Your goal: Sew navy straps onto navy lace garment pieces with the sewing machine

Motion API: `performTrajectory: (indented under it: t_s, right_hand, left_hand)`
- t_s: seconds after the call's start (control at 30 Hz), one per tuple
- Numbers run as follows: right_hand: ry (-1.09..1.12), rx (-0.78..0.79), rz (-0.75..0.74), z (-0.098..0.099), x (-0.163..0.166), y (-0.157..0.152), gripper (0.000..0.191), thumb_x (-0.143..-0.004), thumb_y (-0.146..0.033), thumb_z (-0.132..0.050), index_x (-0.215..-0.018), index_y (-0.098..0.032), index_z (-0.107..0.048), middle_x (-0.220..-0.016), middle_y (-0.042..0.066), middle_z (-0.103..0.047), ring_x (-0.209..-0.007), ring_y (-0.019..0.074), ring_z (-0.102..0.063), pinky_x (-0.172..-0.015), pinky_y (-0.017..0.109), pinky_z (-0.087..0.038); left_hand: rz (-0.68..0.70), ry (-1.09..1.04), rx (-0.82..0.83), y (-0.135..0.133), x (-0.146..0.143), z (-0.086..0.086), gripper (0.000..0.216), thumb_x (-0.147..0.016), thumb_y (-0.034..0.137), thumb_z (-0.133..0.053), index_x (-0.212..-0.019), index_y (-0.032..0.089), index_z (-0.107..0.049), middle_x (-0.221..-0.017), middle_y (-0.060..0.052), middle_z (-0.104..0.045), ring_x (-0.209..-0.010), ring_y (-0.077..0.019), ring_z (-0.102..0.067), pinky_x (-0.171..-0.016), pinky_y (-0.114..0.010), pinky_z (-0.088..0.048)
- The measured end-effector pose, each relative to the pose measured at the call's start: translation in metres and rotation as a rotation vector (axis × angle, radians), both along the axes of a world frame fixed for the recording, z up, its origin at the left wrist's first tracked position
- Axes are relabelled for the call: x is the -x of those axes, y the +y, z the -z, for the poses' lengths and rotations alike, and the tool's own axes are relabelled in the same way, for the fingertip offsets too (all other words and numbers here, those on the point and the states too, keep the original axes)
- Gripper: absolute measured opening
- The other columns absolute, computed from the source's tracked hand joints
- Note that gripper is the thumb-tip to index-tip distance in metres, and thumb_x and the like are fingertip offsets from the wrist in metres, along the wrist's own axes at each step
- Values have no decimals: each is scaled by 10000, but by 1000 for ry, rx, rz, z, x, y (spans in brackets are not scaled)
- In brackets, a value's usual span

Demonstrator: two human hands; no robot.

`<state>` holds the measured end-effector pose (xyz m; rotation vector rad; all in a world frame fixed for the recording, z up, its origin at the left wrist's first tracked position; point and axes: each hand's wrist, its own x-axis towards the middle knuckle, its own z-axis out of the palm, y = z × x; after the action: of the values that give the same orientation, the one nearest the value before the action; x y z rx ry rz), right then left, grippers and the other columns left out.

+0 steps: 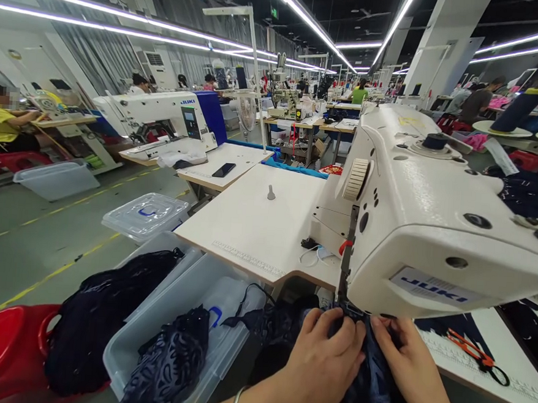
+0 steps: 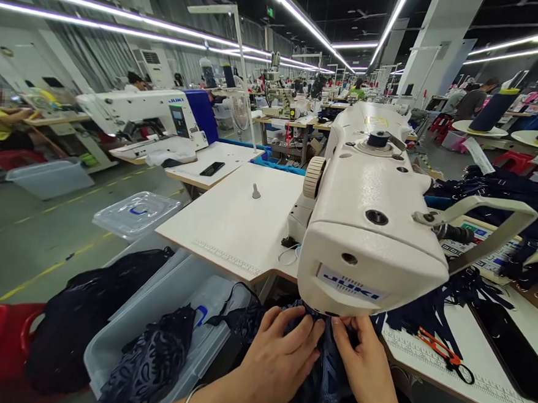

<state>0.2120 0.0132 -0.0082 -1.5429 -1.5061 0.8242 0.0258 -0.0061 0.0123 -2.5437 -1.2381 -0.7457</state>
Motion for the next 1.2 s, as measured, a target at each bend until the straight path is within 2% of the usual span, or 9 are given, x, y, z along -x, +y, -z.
performTrajectory:
  t_s: [0.2, 0.33, 0.43, 0.6, 0.73, 0.87, 1.03, 1.1, 1.2]
  right_hand:
    - [-26, -10, -41, 3, -17, -1, 260, -858, -487, -551, -903, -238, -611, -891, 32, -703, -876, 210, -662, -811, 293, -524]
    - [-136, 0, -51, 12, -48, -5, 293, -809, -516, -594, -920, -254, -666, -954, 35, -716, -932, 241, -665, -814, 295, -530]
    - [-203, -7, -11, 20, -77, -10, 303, -771, -543, -622, -845, -254, -678, -901, 37, -718, -895, 252, -672, -782, 295, -536]
    - [-287, 21, 31, 25, -123, -23, 346, -704, -592, -649, -744, -249, -644, -741, 26, -689, -721, 238, -668, -609, 269, -535]
    - [-314, 231, -39, 20, -136, -38, 433, -745, -650, -570, -590, -246, -551, -528, -11, -558, -525, 189, -576, -518, 269, -487]
    - [-187, 385, -154, 3, -116, -46, 506, -814, -661, -477, -539, -237, -513, -526, -9, -541, -561, 179, -560, -613, 284, -474]
    - [222, 270, -92, -20, -53, -36, 435, -837, -597, -520, -605, -233, -459, -471, -29, -517, -525, 149, -479, -575, 262, -421]
    - [335, 241, -51, -27, -25, -29, 362, -843, -561, -545, -692, -238, -483, -441, -71, -444, -471, 125, -444, -564, 253, -402]
    - [430, 185, -34, -30, 8, -19, 314, -834, -552, -562, -925, -255, -518, -586, -104, -379, -420, 89, -431, -504, 240, -384]
  left_hand:
    - [57, 10, 41, -1, 1, -4, 382, -1002, 338, -409, -1348, 192, -480, -1217, -15, -601, -1150, -228, -490, -996, -372, -346]
    - [89, -17, 30, -5, -3, -1, 736, -906, 701, -299, -1358, 146, -473, -1244, -57, -597, -1192, -288, -461, -1027, -399, -327]
    - [68, -8, -21, -7, -10, 2, 936, -813, 825, -214, -1333, 99, -494, -1220, -101, -607, -1200, -323, -453, -1042, -420, -308]
    - [57, 98, 5, -12, -13, -3, 836, -840, 733, -349, -1342, 76, -470, -1254, -117, -582, -1233, -353, -424, -1032, -446, -298]
    - [118, 146, 142, -14, 0, -9, 716, -820, 530, -525, -1379, 95, -421, -1324, -111, -537, -1276, -338, -387, -1041, -444, -284]
    - [47, 55, 102, -12, 21, -1, 606, -822, 328, -535, -1373, 94, -438, -1339, -118, -531, -1286, -291, -393, -1088, -405, -224]
    - [-80, 1, -72, -4, 57, 15, 612, -790, 2, -366, -1390, 107, -427, -1343, -127, -537, -1304, -237, -403, -1092, -403, -230]
    - [-185, 5, -98, 3, 71, 21, 675, -778, -39, -336, -1428, 139, -380, -1346, -118, -541, -1293, -232, -425, -1080, -415, -254]
    - [-346, 72, -82, 16, 85, 33, 708, -776, -54, -341, -1442, 185, -368, -1366, -104, -529, -1253, -258, -474, -1035, -442, -321]
